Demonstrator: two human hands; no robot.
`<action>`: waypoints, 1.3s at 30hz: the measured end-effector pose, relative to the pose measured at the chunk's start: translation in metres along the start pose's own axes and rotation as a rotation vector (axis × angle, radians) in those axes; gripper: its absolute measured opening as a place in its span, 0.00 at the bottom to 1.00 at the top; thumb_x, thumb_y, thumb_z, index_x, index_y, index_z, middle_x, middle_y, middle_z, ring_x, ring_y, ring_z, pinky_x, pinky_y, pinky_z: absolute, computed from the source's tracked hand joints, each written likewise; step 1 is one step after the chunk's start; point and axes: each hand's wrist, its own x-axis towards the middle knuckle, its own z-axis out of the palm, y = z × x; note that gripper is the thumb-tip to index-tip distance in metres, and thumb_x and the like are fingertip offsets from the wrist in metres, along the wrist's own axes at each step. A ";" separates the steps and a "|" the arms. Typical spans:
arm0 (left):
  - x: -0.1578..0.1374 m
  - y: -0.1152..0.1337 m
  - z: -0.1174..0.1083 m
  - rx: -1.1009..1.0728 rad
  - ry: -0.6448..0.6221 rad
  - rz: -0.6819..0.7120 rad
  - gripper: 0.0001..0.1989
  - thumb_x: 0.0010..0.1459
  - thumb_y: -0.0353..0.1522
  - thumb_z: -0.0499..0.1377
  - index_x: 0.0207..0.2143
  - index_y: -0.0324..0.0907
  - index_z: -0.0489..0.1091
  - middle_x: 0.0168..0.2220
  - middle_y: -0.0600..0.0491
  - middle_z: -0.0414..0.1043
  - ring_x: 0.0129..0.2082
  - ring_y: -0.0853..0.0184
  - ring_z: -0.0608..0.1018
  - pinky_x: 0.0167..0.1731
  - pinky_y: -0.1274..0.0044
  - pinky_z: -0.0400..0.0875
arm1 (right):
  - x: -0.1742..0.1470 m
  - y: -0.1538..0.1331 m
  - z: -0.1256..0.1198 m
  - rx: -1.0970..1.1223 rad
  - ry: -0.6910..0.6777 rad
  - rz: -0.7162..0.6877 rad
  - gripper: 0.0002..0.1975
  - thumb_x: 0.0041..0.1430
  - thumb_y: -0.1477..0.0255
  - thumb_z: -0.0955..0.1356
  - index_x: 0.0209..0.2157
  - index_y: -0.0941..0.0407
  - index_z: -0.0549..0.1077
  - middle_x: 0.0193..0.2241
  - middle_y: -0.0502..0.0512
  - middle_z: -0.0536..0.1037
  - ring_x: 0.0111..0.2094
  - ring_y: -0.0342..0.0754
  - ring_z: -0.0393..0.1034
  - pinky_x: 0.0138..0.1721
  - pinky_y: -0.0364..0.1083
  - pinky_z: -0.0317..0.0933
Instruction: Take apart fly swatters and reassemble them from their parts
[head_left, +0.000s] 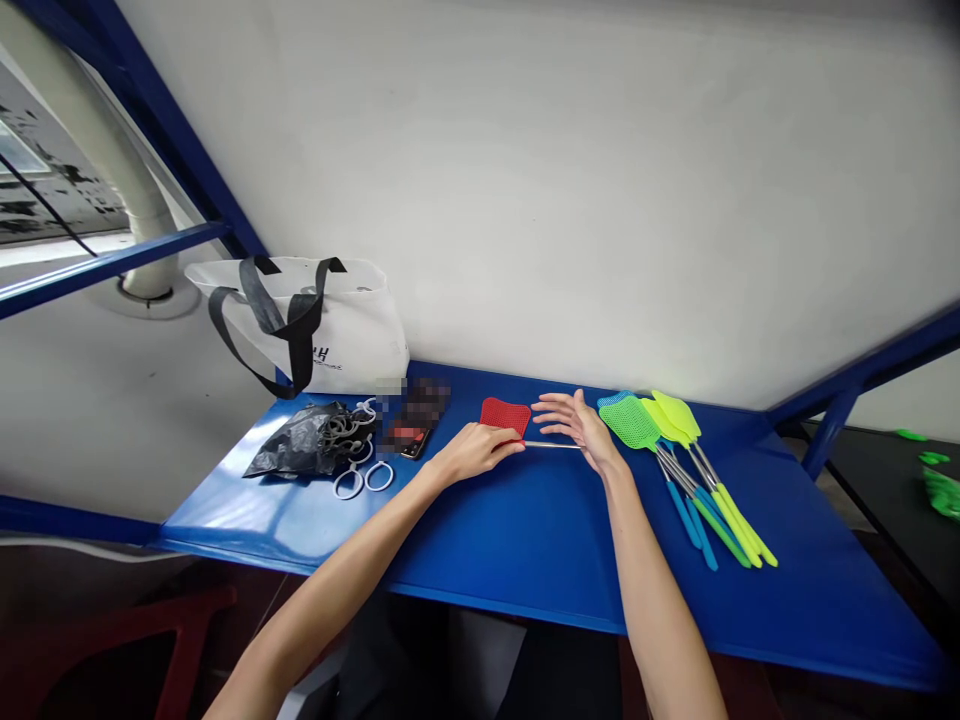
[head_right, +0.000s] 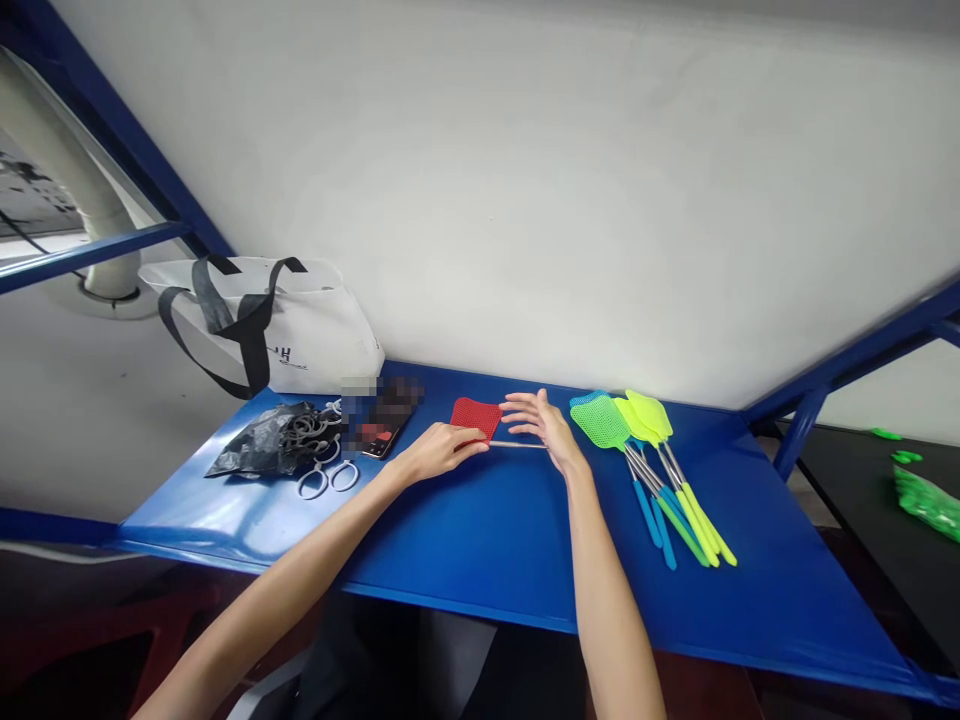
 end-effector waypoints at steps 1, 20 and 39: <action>0.000 0.000 0.001 0.003 -0.003 0.003 0.24 0.77 0.51 0.51 0.46 0.48 0.81 0.43 0.47 0.85 0.39 0.59 0.84 0.38 0.75 0.68 | 0.001 0.002 0.004 0.006 -0.016 0.018 0.35 0.69 0.37 0.66 0.52 0.53 0.83 0.51 0.63 0.86 0.47 0.55 0.84 0.44 0.50 0.79; -0.001 0.013 -0.009 -0.359 0.277 -0.154 0.24 0.80 0.50 0.46 0.51 0.45 0.74 0.36 0.54 0.81 0.33 0.64 0.79 0.39 0.76 0.70 | 0.005 0.020 0.014 -0.080 0.199 -0.158 0.31 0.67 0.46 0.73 0.61 0.51 0.75 0.48 0.60 0.85 0.40 0.52 0.81 0.37 0.47 0.76; -0.010 -0.001 0.003 0.495 0.115 0.291 0.11 0.81 0.34 0.52 0.53 0.43 0.74 0.42 0.48 0.78 0.43 0.62 0.81 0.42 0.72 0.71 | -0.029 0.031 0.021 -1.482 -0.299 -0.432 0.13 0.78 0.76 0.61 0.49 0.56 0.78 0.42 0.61 0.83 0.44 0.56 0.80 0.47 0.53 0.74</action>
